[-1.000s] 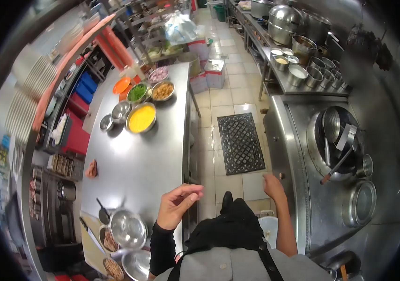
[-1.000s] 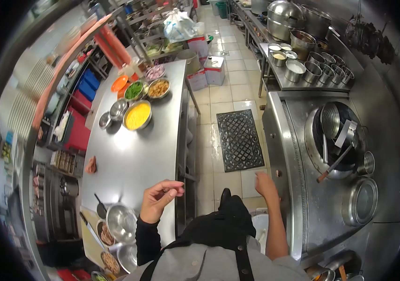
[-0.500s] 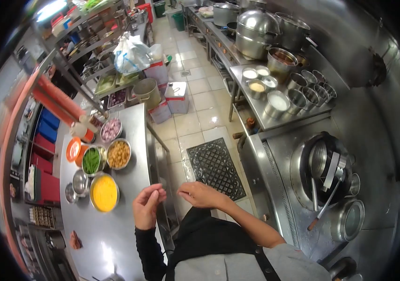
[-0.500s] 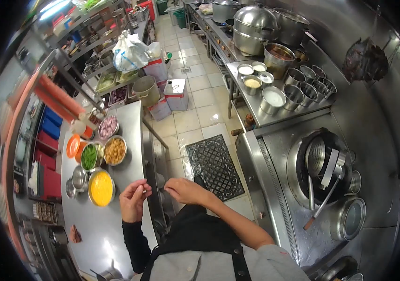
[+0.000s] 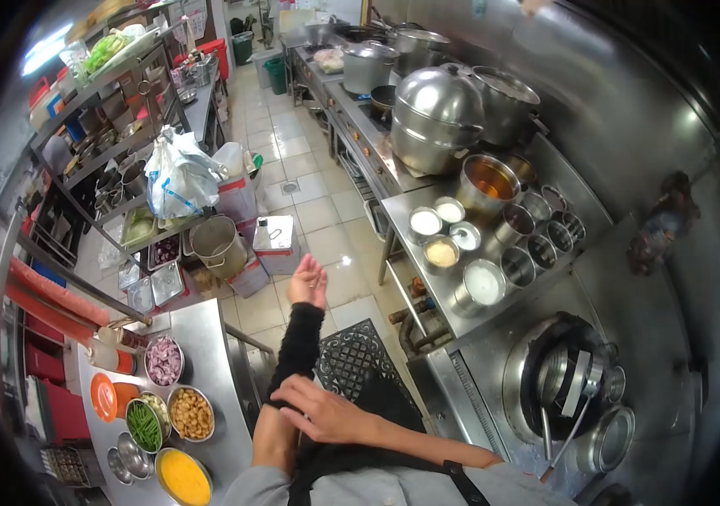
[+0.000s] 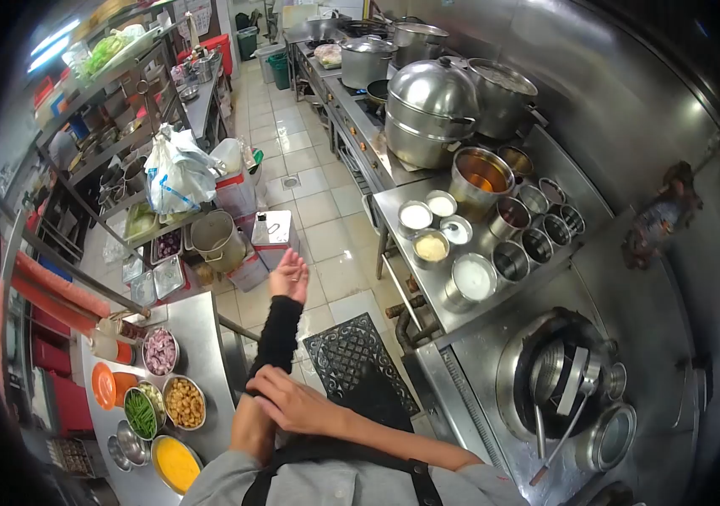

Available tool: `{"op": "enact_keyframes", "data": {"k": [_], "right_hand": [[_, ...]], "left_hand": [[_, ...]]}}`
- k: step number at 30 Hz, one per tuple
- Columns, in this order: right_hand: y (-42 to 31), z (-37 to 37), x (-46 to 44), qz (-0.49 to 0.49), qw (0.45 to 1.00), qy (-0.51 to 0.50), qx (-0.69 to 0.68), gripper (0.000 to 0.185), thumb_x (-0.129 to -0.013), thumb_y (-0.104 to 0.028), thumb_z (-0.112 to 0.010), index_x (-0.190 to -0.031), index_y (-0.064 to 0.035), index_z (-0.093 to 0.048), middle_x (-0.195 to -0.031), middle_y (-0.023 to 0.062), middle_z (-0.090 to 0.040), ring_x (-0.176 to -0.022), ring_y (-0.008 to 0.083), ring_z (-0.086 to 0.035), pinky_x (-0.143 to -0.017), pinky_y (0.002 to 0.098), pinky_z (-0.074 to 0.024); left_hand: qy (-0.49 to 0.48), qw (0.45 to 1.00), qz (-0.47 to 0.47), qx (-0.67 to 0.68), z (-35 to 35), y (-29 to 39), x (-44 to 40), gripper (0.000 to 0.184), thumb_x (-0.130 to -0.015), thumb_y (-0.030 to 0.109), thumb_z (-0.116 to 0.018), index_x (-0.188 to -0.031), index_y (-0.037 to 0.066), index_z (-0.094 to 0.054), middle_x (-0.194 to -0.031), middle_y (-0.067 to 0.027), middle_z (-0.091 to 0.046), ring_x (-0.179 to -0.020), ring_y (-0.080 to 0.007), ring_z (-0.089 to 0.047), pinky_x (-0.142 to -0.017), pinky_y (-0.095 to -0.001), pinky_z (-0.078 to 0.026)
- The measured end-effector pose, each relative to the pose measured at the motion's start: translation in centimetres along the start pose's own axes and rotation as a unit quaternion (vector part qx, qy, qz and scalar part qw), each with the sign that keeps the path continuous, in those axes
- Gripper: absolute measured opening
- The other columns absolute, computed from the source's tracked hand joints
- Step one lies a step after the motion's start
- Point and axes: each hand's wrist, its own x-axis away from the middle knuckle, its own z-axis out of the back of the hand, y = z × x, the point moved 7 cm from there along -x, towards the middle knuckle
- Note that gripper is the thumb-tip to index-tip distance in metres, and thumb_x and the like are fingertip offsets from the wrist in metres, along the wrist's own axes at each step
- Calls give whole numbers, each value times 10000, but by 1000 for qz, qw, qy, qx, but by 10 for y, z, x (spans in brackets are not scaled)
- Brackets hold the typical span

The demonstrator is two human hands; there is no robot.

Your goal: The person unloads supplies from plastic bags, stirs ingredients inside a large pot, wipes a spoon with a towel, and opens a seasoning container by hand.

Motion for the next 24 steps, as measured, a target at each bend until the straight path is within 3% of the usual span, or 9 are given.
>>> {"op": "enact_keyframes", "data": {"k": [7, 11, 15, 16, 19, 20, 21, 23, 24], "right_hand": [[99, 73, -62, -25, 993, -1, 116, 272, -953, -109, -638, -1167, 51, -589, -1123, 199, -521, -1085, 374, -565, -953, 455, -512], [147, 88, -91, -48, 992, -23, 117, 181, -952, -97, -622, -1047, 56, -603, -1081, 222, -553, -1054, 391, -598, -927, 464, -528], [192, 89, -113, -86, 977, -85, 177, 121, -942, -63, -600, -943, 57, -586, -1040, 238, -578, -1034, 388, -629, -850, 467, -562], [194, 97, -121, -35, 983, -10, 182, 95, -896, -46, -665, -899, 23, -601, -886, 216, -605, -833, 374, -647, -776, 439, -554], [227, 116, -140, -222, 973, 48, -33, 114, -878, -59, -679, -858, 14, -594, -759, 166, -639, -656, 272, -637, -645, 390, -535], [250, 114, -138, -253, 957, 97, -102, 113, -855, -51, -693, -832, -9, -590, -680, 56, -656, -561, 136, -573, -550, 317, -477], [282, 100, -130, -353, 909, 34, -218, 88, -874, -69, -674, -828, -53, -601, -709, -36, -617, -600, 61, -534, -532, 262, -433], [293, 92, -127, -431, 789, 19, -438, 83, -862, -94, -677, -809, -74, -617, -722, -63, -550, -649, 34, -474, -562, 248, -367], [278, 99, -133, -424, 783, 23, -454, 83, -878, -107, -649, -805, -92, -612, -757, -67, -504, -703, 41, -437, -600, 236, -343]], "left_hand": [[98, 990, 77, -63, 19, -80, -137, 707, -807, -88, -456, -1485, 99, -518, -1485, -57, -523, -1278, -193, -535, -1036, -360, -487], [181, 967, 92, -153, 73, -95, -194, 601, -833, -68, -464, -1394, 91, -606, -1388, -78, -616, -987, -176, -652, -793, -328, -560], [244, 942, 56, -224, 103, -87, -207, 412, -865, -27, -502, -1182, 80, -743, -1105, -74, -720, -804, -189, -654, -667, -345, -551], [249, 936, 56, -241, 119, -93, -221, 369, -887, -9, -496, -1129, 83, -760, -1001, -53, -719, -760, -187, -641, -651, -357, -546], [247, 921, 79, -292, 133, -92, -234, 344, -905, 12, -496, -1118, 88, -756, -989, -47, -712, -754, -182, -633, -640, -363, -541], [244, 925, 74, -281, 146, -98, -245, 237, -941, 45, -547, -1014, 83, -769, -754, -16, -677, -641, -128, -623, -502, -308, -485], [210, 918, 85, -325, 154, -105, -262, 207, -933, 74, -577, -996, 74, -774, -749, -44, -692, -646, -160, -643, -522, -333, -506], [155, 894, 111, -405, 176, -111, -281, 169, -917, 132, -638, -960, 56, -783, -739, -100, -722, -658, -224, -684, -561, -383, -548], [124, 834, 62, -535, 176, -103, -282, 190, -893, 184, -673, -934, 36, -784, -783, -171, -734, -721, -293, -713, -637, -417, -575]]}}
